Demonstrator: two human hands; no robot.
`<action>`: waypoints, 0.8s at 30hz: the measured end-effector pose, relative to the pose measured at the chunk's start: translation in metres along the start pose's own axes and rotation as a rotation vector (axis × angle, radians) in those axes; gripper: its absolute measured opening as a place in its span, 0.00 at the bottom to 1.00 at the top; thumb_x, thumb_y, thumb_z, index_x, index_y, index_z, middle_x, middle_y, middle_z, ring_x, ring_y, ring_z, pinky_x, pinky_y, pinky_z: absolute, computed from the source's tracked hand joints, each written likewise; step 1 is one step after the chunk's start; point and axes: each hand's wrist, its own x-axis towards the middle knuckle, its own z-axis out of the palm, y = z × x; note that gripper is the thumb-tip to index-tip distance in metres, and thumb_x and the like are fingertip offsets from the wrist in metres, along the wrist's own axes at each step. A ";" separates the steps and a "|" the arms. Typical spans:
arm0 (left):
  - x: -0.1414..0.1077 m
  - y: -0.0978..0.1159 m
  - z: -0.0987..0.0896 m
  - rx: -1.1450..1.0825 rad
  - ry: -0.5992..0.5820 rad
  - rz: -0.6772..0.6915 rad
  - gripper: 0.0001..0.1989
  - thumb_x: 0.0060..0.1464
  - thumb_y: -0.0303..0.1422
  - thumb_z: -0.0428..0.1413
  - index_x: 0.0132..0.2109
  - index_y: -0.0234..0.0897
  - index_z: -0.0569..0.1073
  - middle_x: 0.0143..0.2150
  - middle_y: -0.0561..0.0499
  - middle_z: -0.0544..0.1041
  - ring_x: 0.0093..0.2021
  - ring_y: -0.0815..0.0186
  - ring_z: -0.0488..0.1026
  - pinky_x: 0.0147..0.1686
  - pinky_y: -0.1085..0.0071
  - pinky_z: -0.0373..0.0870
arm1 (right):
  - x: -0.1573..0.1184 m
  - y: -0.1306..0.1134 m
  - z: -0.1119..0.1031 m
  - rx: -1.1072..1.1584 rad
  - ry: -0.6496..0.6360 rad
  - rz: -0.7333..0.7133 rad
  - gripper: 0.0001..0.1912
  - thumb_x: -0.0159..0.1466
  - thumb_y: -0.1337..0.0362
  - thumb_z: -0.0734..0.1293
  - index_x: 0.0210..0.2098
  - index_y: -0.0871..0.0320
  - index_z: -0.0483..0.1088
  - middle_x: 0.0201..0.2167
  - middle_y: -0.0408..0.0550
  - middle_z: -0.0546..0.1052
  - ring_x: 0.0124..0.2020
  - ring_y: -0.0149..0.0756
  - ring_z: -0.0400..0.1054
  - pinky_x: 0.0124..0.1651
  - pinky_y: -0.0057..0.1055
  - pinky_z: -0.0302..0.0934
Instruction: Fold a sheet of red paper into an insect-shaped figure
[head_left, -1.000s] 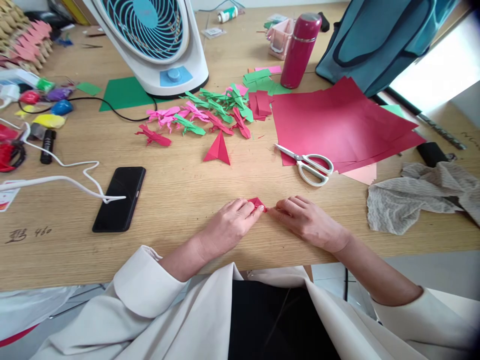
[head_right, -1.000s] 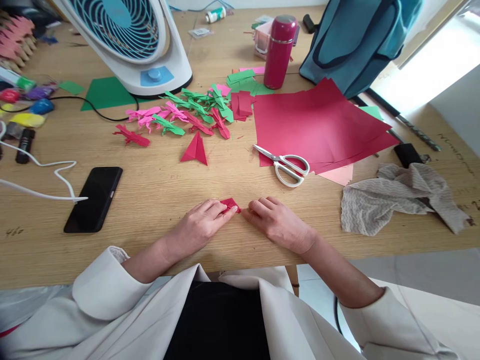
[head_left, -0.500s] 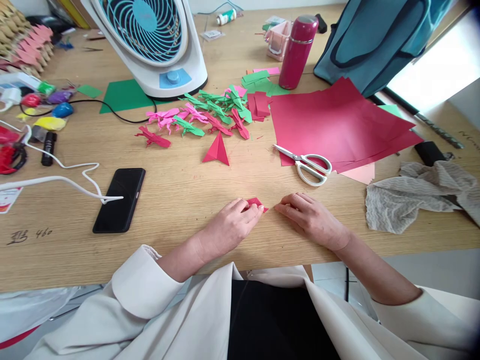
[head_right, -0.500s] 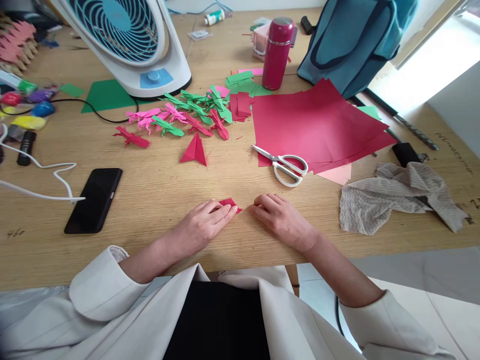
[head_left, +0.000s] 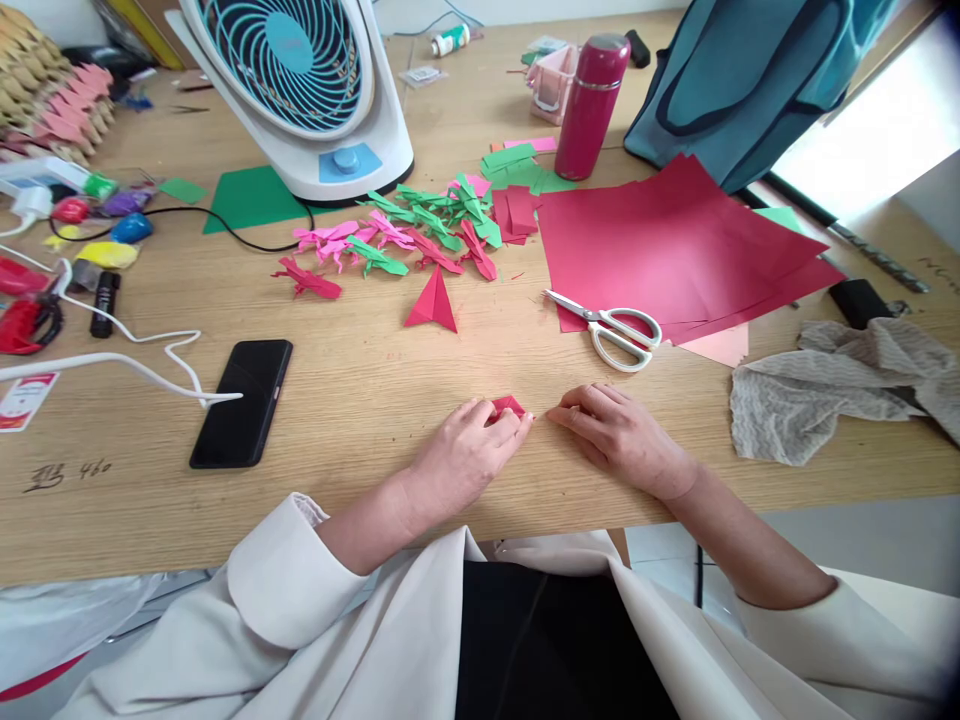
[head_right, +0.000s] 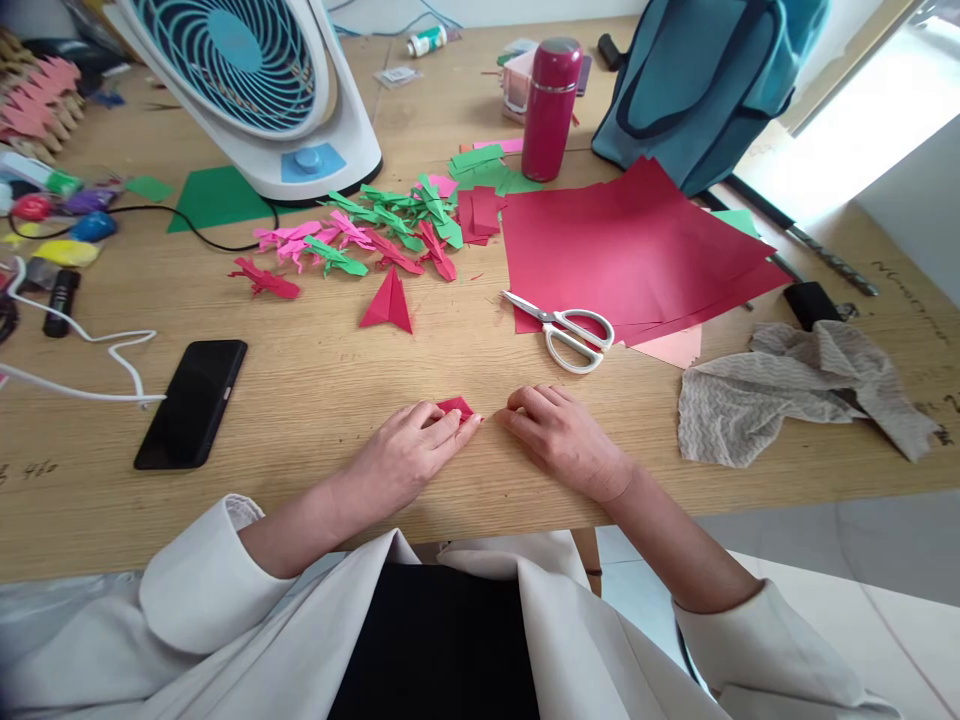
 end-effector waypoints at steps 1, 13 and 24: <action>0.000 0.001 0.000 -0.002 -0.001 -0.010 0.23 0.63 0.21 0.46 0.64 0.32 0.63 0.50 0.44 0.74 0.46 0.59 0.68 0.49 0.60 0.68 | 0.000 0.000 0.000 0.000 0.003 0.000 0.14 0.70 0.71 0.57 0.50 0.62 0.71 0.42 0.56 0.72 0.40 0.41 0.65 0.44 0.40 0.65; 0.000 0.004 0.009 -0.129 0.004 -0.079 0.26 0.61 0.21 0.47 0.65 0.35 0.61 0.51 0.44 0.74 0.46 0.58 0.67 0.50 0.58 0.68 | 0.003 -0.003 -0.002 0.019 0.003 0.031 0.14 0.70 0.70 0.58 0.50 0.59 0.72 0.41 0.55 0.72 0.39 0.42 0.67 0.43 0.41 0.65; -0.005 -0.013 0.014 -0.437 0.125 -0.089 0.17 0.63 0.22 0.47 0.56 0.32 0.70 0.51 0.45 0.75 0.49 0.61 0.69 0.52 0.61 0.71 | 0.026 -0.021 -0.001 0.181 -0.009 0.139 0.08 0.69 0.66 0.61 0.45 0.57 0.72 0.40 0.51 0.73 0.40 0.38 0.68 0.43 0.36 0.63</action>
